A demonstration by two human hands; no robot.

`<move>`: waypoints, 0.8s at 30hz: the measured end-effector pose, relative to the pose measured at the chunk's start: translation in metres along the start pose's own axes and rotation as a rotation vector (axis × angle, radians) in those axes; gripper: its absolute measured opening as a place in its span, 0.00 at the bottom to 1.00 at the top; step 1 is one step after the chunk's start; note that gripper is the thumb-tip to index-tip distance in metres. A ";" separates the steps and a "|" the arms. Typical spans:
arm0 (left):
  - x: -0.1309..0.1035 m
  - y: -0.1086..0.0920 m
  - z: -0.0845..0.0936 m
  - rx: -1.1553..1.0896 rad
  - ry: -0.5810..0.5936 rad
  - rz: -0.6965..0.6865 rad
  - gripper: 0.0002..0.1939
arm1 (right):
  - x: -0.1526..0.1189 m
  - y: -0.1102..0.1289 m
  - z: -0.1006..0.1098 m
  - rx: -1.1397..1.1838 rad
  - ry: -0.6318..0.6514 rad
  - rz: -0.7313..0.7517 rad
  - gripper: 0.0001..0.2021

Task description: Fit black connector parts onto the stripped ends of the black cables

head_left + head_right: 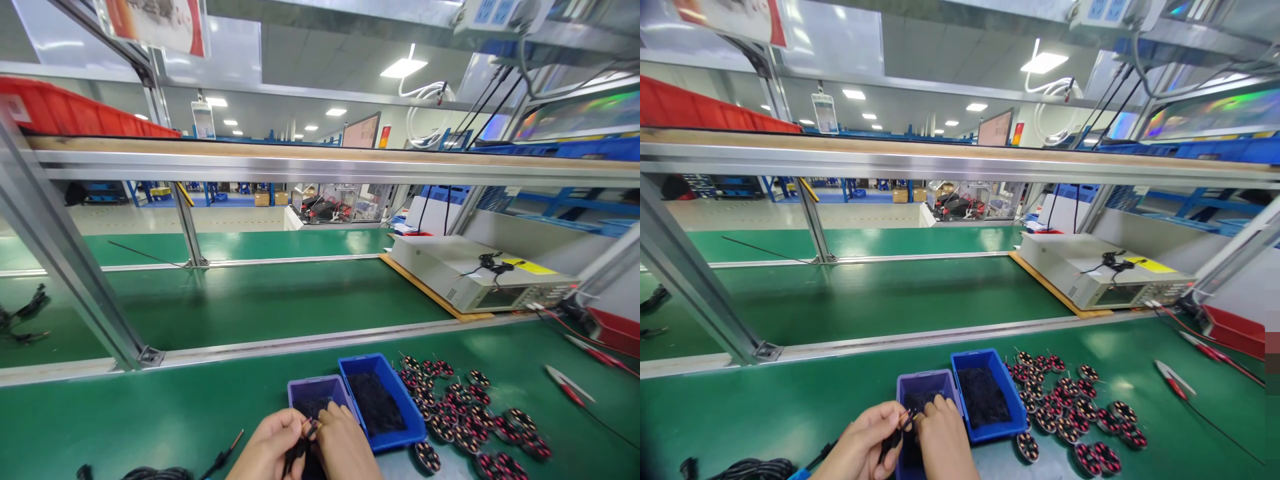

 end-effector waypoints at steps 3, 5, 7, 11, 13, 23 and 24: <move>-0.003 -0.003 -0.006 0.028 0.036 0.026 0.28 | -0.003 -0.010 0.002 0.046 0.009 -0.037 0.16; -0.005 -0.006 -0.009 0.048 0.046 0.036 0.26 | -0.006 -0.015 0.009 0.082 0.027 -0.046 0.15; -0.006 -0.009 -0.008 0.062 0.035 0.028 0.25 | -0.009 -0.016 0.017 0.110 0.047 -0.043 0.14; -0.005 -0.006 -0.004 0.103 0.011 0.016 0.27 | -0.013 -0.008 0.031 0.165 0.084 0.005 0.16; -0.004 -0.004 -0.002 0.133 0.001 0.016 0.28 | -0.012 0.001 0.037 0.242 0.102 0.060 0.18; -0.003 -0.008 0.005 0.094 -0.058 -0.066 0.25 | -0.001 -0.003 0.088 0.537 -0.104 0.020 0.10; -0.003 -0.008 0.005 0.085 -0.059 -0.058 0.25 | -0.002 -0.004 0.092 0.541 -0.116 0.020 0.10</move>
Point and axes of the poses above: each hand's wrist, its own x-axis towards the middle knuckle, its own z-axis out of the back of the hand, y = z × x, the point moved 8 cm from there along x, towards the middle knuckle, and after that the axes turned 8 degrees about -z, right-handed, at the moved point
